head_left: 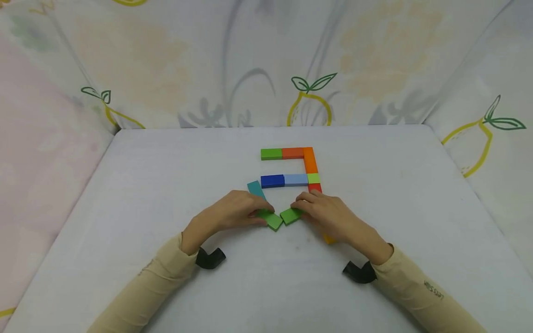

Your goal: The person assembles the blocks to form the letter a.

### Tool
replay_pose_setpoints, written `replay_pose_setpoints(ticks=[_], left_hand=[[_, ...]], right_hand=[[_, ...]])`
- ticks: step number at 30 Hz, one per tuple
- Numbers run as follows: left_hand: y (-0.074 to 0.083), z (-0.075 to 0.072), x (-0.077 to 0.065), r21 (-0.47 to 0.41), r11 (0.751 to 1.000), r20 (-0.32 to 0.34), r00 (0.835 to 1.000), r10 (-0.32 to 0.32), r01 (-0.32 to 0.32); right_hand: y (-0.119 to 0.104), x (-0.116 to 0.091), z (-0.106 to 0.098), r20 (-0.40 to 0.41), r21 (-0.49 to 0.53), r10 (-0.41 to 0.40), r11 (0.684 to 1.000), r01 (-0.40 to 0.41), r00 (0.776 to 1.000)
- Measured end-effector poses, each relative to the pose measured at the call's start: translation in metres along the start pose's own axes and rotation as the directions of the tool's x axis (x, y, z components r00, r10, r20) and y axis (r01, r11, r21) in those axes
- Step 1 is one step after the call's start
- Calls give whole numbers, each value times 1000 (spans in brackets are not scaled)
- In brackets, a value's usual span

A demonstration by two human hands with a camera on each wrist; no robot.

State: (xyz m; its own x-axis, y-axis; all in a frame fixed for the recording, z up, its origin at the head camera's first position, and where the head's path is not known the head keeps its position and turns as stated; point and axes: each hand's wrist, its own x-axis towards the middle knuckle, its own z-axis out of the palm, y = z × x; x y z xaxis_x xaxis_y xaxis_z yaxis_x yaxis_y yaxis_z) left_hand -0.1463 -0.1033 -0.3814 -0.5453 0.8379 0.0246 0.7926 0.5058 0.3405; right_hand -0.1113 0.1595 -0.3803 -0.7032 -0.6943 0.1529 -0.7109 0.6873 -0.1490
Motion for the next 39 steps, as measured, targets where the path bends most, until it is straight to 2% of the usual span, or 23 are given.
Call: replay_pose_setpoints(ticks=[4, 8, 12, 25, 28, 34, 39], left_hand=[[-4, 1, 0, 0, 1000, -36, 999, -3, 3], [-13, -1, -4, 3, 996, -57, 994, -92, 92], [-21, -2, -8, -7, 988, -25, 987, -157, 157], [-28, -5, -13, -123, 988, 37, 995, -92, 96], [-28, -5, -14, -131, 987, 42, 995, -90, 94], [-30, -4, -13, -112, 989, 36, 995, -95, 98], [-31, -3, -13, -100, 989, 40, 994, -102, 105]], right_hand=[[0, -1, -1, 31, 20, 17, 1000, -18, 999], [1, -2, 0, 42, 29, 16, 999, -17, 999], [0, -3, -1, 42, 43, 1, 999, -3, 999], [-2, -1, -1, 55, 48, 12, 999, -15, 998], [-6, 0, 0, 23, 14, 8, 1000, -8, 1000], [-26, 6, -1, -69, -69, -76, 995, 71, 995], [-44, 19, 4, -2, -154, -41, 987, 40, 999]])
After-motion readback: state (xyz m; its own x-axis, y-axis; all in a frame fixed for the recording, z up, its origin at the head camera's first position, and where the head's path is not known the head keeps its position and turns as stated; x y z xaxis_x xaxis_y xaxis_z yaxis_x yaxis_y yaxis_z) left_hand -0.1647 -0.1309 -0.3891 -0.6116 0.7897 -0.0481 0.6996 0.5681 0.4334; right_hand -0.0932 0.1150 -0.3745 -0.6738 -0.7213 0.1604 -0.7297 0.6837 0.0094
